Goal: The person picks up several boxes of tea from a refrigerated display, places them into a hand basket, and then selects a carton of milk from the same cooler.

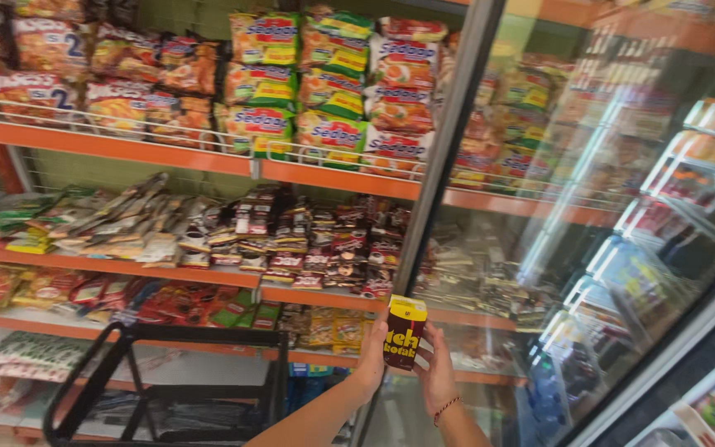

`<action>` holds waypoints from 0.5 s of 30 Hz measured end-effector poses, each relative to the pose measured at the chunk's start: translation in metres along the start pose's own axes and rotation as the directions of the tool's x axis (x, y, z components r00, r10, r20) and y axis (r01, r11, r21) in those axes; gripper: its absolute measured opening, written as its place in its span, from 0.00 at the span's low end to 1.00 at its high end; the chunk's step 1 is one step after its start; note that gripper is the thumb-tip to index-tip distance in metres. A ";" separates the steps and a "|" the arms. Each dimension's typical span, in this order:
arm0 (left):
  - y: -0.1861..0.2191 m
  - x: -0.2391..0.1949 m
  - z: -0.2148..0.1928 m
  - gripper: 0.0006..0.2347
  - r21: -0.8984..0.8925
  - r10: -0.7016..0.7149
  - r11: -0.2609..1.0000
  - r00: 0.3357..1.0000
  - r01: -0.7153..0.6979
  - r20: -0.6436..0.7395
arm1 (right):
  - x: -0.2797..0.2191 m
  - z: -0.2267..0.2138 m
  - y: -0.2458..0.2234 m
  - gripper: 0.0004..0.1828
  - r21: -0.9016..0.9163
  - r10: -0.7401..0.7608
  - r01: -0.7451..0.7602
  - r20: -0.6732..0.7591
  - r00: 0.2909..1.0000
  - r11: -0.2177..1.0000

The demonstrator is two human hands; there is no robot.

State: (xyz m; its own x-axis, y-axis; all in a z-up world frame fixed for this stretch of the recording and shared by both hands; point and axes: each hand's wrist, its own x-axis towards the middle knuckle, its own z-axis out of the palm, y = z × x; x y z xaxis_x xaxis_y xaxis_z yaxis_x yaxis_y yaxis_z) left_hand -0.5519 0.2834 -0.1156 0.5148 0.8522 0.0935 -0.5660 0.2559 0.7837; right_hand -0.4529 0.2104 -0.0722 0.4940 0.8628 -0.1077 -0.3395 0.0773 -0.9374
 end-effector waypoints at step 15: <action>0.085 -0.008 -0.133 0.37 0.437 0.033 0.891 0.942 0.124 -0.334 | 0.008 0.148 0.052 0.37 -0.071 0.176 -0.174 0.031 0.984 0.982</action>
State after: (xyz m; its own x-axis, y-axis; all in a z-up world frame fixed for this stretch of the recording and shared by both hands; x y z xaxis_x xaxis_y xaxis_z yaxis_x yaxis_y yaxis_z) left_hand -0.6895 0.3590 -0.1310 0.2510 0.9636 -0.0917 -0.1587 0.1344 0.9781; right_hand -0.5853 0.2955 -0.0729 0.4012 0.8780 -0.2611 -0.3627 -0.1095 -0.9255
